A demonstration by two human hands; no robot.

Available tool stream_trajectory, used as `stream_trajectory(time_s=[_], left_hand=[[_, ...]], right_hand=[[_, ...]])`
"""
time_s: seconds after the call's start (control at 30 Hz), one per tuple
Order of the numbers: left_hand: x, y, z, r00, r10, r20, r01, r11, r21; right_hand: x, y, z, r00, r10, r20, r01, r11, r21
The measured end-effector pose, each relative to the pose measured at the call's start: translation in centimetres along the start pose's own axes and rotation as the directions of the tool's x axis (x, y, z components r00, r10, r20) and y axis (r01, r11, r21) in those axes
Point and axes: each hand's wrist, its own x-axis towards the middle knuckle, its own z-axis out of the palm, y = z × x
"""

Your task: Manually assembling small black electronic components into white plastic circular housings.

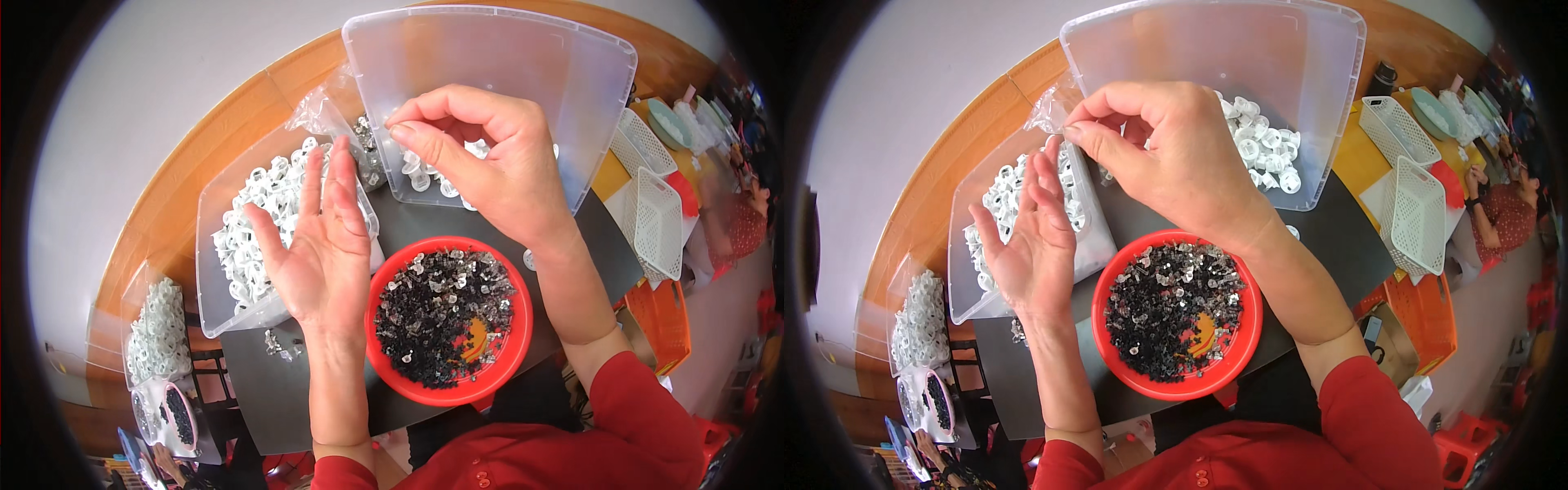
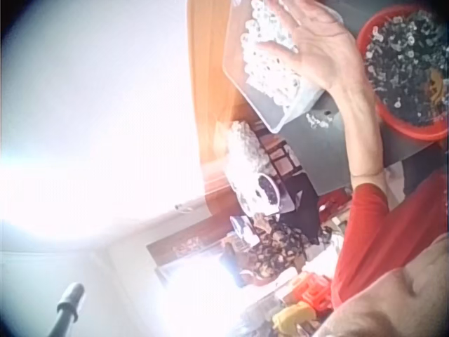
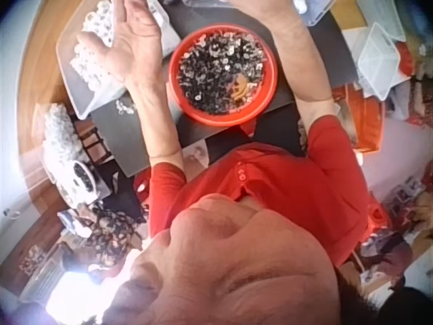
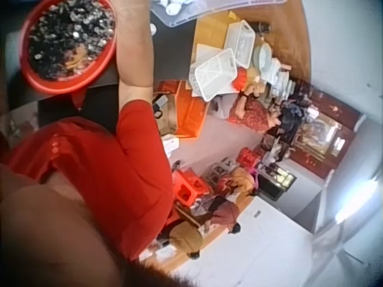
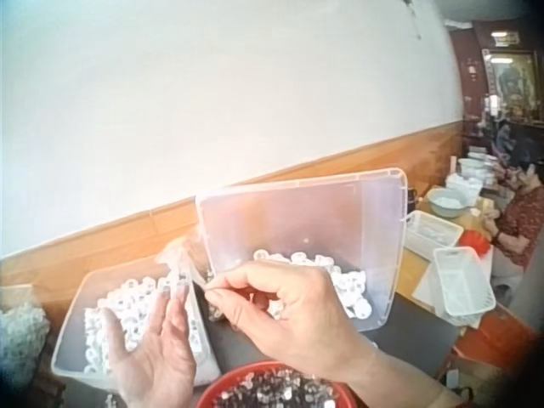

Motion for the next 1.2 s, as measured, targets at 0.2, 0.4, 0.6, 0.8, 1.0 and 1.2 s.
stream_trajectory(time_s=[0.2,0.4,0.6,0.8,1.0,1.2], left_hand=[[-0.3,1.9,-0.2,0.995,0.103,-0.015,-0.097,0.972,0.214],[-0.5,1.7,1.1,0.992,0.111,-0.054,-0.090,0.950,0.299],[-0.8,0.7,1.0,0.992,0.027,-0.123,0.023,0.921,0.388],[-1.7,-0.5,2.5,0.996,-0.050,-0.069,0.073,0.916,0.395],[-3.7,-1.3,4.5,0.994,-0.100,0.045,0.081,0.947,0.312],[-6.5,-2.2,7.3,0.986,-0.072,0.153,0.013,0.934,0.356]], right_hand=[[0.1,0.2,0.2,1.000,-0.010,-0.014,0.010,1.000,0.011],[0.0,0.1,0.1,0.999,-0.041,-0.005,0.041,0.999,-0.031],[-0.3,-0.5,0.9,0.995,-0.089,-0.050,0.090,0.995,0.032],[-0.3,-0.6,1.1,0.845,-0.501,-0.185,0.489,0.865,-0.112],[-3.3,-1.5,0.5,0.970,-0.226,-0.089,0.223,0.974,-0.043],[-12.0,1.6,-3.2,0.989,0.098,-0.107,-0.125,0.950,-0.285]])
